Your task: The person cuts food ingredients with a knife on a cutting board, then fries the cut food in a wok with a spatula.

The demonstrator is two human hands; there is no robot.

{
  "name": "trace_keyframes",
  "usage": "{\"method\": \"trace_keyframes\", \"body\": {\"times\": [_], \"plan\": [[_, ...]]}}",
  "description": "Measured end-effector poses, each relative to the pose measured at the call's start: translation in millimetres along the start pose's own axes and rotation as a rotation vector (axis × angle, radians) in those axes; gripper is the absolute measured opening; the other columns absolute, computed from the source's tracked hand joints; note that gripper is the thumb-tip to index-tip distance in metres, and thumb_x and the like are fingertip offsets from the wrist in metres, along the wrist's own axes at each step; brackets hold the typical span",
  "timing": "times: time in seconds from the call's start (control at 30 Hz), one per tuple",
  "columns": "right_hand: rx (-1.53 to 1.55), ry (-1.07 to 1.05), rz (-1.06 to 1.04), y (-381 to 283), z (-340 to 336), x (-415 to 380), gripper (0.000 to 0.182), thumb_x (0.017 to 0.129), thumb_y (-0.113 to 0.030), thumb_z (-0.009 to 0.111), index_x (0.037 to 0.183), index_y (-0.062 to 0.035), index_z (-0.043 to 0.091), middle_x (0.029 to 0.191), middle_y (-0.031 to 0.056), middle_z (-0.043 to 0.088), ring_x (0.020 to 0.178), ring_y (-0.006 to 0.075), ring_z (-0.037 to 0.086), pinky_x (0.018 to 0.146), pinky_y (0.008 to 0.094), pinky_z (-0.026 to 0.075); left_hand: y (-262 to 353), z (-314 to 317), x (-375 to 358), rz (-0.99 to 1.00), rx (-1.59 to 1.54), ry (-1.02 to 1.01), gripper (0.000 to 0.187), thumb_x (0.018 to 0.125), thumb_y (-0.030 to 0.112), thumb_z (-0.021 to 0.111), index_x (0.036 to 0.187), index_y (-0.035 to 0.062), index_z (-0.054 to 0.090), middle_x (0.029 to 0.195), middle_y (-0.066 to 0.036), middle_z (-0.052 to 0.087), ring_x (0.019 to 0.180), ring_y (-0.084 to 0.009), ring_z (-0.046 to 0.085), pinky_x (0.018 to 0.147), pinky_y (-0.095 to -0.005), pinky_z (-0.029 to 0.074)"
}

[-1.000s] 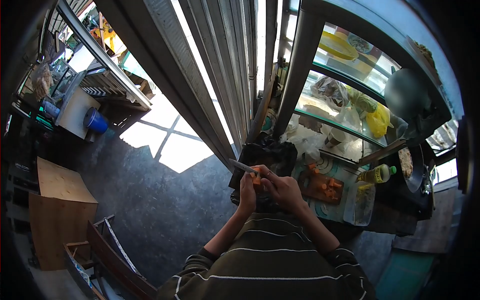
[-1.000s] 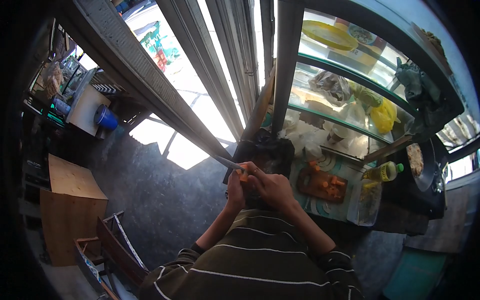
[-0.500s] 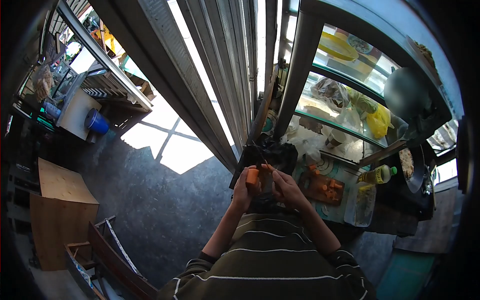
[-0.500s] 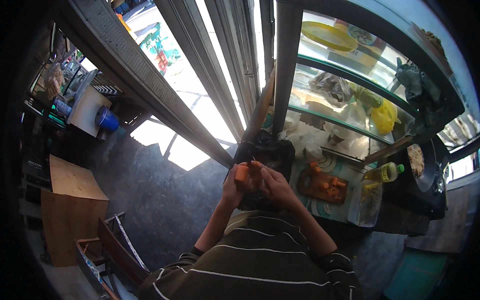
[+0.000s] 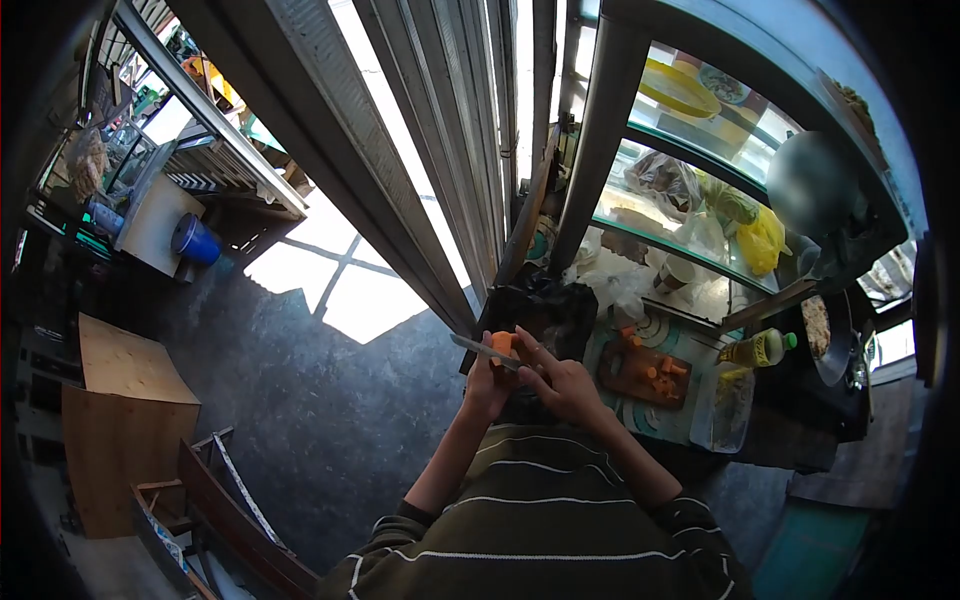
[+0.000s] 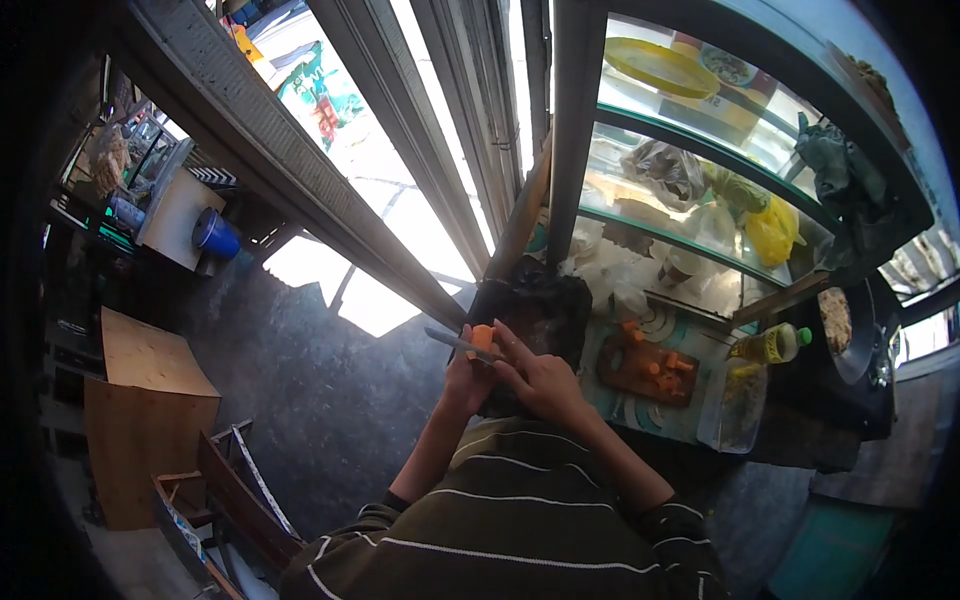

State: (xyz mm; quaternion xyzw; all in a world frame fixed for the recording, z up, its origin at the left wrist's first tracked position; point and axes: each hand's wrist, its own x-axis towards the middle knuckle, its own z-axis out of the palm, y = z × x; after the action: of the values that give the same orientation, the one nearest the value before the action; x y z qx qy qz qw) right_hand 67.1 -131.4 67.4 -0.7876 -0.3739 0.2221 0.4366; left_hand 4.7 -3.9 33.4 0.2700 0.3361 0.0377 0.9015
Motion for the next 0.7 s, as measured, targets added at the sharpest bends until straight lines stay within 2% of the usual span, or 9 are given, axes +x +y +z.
{"method": "trace_keyframes", "body": {"times": [0.07,0.1,0.17,0.37,0.57,0.7], "plan": [[-0.216,-0.023,-0.014,-6,1,0,0.058,0.083,-0.041,0.041,0.131,-0.0125,0.023,0.056,0.016,0.053,0.053,0.032,0.054,0.046,0.0389,0.04,-2,-7,5,0.08,0.023,-0.32,0.036,0.087,0.042,0.037,0.08,0.0093,0.049,0.062,0.0,0.046,0.057,-0.0101,0.047,0.052,-0.0235,0.039],[-0.216,-0.021,-0.014,-6,2,0,0.058,0.083,-0.041,0.041,0.131,-0.0125,0.023,0.056,0.016,0.053,0.053,0.032,0.054,0.046,0.0389,0.04,-3,-5,5,0.079,0.024,-0.321,0.036,0.087,0.042,0.037,0.08,0.0093,0.049,0.062,0.0,0.046,0.057,-0.0101,0.047,0.052,-0.0235,0.039],[-0.318,0.054,-0.056,-6,3,1,0.059,0.083,-0.043,0.041,0.131,-0.0136,0.024,0.052,0.0126,0.052,0.047,0.0311,0.053,0.045,0.0387,0.04,-5,0,5,0.081,-0.033,-0.198,0.035,0.088,0.04,0.037,0.075,0.0091,0.047,0.058,0.0,0.044,0.051,-0.0098,0.044,0.049,-0.0218,0.037],[-0.393,0.047,-0.102,0,4,2,0.06,0.083,-0.046,0.041,0.131,-0.0141,0.024,0.051,0.012,0.052,0.045,0.0306,0.053,0.043,0.039,0.04,-4,4,1,0.102,0.017,-0.108,0.036,0.085,0.044,0.04,0.074,0.0106,0.047,0.059,0.003,0.045,0.049,-0.005,0.043,0.043,-0.0175,0.034],[-0.382,0.067,-0.08,-2,6,1,0.059,0.082,-0.045,0.041,0.131,-0.0152,0.025,0.052,0.0121,0.052,0.046,0.0306,0.054,0.043,0.0393,0.04,-6,-4,6,0.148,0.074,-0.157,0.035,0.086,0.042,0.039,0.081,0.0085,0.049,0.063,0.0,0.048,0.054,-0.0095,0.048,0.051,-0.0222,0.041],[-0.386,0.091,-0.065,-3,3,0,0.058,0.082,-0.044,0.042,0.13,-0.0165,0.026,0.052,0.0128,0.052,0.047,0.0311,0.054,0.043,0.0396,0.041,-5,11,-4,0.178,0.099,-0.072,0.038,0.086,0.045,0.04,0.078,0.0092,0.05,0.063,0.001,0.048,0.053,-0.0061,0.047,0.048,-0.0195,0.04]]}}
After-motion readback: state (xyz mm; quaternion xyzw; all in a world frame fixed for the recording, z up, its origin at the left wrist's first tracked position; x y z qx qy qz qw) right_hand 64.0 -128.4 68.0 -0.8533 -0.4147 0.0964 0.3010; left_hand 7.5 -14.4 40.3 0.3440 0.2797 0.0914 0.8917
